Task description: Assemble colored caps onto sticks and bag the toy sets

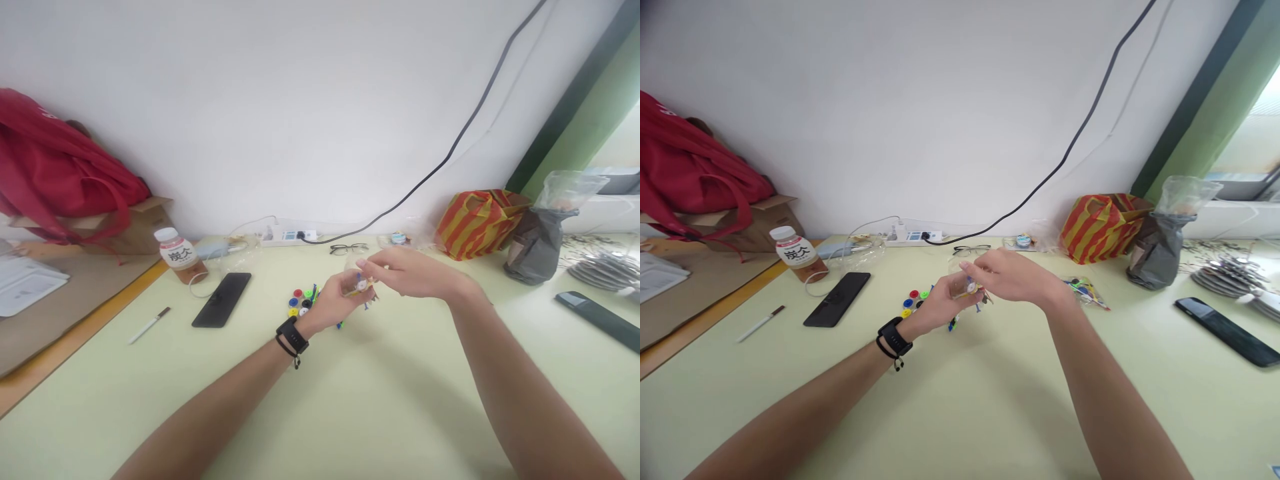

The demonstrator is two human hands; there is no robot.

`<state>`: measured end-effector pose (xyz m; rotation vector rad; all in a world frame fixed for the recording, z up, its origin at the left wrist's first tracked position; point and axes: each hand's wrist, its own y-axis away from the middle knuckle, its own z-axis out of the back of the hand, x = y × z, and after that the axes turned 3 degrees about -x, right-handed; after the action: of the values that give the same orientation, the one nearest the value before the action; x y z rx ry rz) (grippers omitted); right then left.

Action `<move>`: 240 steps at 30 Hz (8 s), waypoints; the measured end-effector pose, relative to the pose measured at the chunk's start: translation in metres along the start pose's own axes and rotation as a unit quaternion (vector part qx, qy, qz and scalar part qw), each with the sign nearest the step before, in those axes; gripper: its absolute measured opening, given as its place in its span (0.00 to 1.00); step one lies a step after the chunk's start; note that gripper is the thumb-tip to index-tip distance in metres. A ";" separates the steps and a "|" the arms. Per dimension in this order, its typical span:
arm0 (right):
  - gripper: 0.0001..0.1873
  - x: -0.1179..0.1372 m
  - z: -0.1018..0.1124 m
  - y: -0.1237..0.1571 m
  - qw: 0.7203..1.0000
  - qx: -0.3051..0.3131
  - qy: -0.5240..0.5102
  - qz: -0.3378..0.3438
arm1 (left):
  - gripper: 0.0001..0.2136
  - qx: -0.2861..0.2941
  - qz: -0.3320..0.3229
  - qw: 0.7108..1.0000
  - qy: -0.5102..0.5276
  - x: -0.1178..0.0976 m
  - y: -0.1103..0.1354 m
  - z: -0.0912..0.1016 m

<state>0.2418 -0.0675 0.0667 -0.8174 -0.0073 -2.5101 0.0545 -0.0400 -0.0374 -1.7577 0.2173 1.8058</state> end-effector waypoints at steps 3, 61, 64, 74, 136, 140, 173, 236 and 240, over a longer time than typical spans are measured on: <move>0.24 -0.001 0.006 -0.002 0.992 -0.117 0.023 0.028 | 0.17 0.013 0.032 0.999 0.037 -0.003 0.000 0.005; 0.18 -0.046 -0.025 -0.036 0.920 -0.223 -0.319 0.039 | 0.13 -0.135 -0.102 0.981 -0.096 -0.050 -0.015 0.095; 0.18 -0.049 -0.029 -0.039 0.918 -0.206 -0.334 0.052 | 0.13 -0.110 -0.084 0.986 -0.090 -0.048 -0.015 0.099; 0.19 -0.059 -0.043 -0.046 0.907 -0.180 -0.379 0.044 | 0.14 -0.117 -0.053 0.988 -0.080 -0.034 -0.017 0.100; 0.22 -0.041 -0.021 -0.032 0.940 -0.194 -0.259 0.104 | 0.14 -0.067 -0.085 0.974 -0.198 -0.053 -0.014 0.096; 0.18 -0.036 -0.025 -0.034 0.967 -0.141 -0.185 0.101 | 0.13 -0.050 -0.097 0.971 -0.214 -0.056 -0.015 0.090; 0.17 -0.020 -0.001 -0.017 0.989 -0.013 -0.117 0.089 | 0.12 0.025 -0.039 0.960 -0.276 -0.082 -0.007 0.095; 0.33 -0.235 -0.039 0.099 0.894 -0.212 0.365 -0.149 | 0.21 0.025 -0.013 0.877 -0.480 -0.011 0.051 0.096; 0.31 -0.173 -0.065 0.065 0.928 -0.244 0.282 0.015 | 0.22 0.010 -0.009 0.861 -0.508 0.019 0.068 0.094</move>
<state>0.3567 -0.0561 -0.0913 -0.2247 0.8434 -2.6576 -0.0600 -0.0407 -0.0653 -0.5864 -0.2151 2.4248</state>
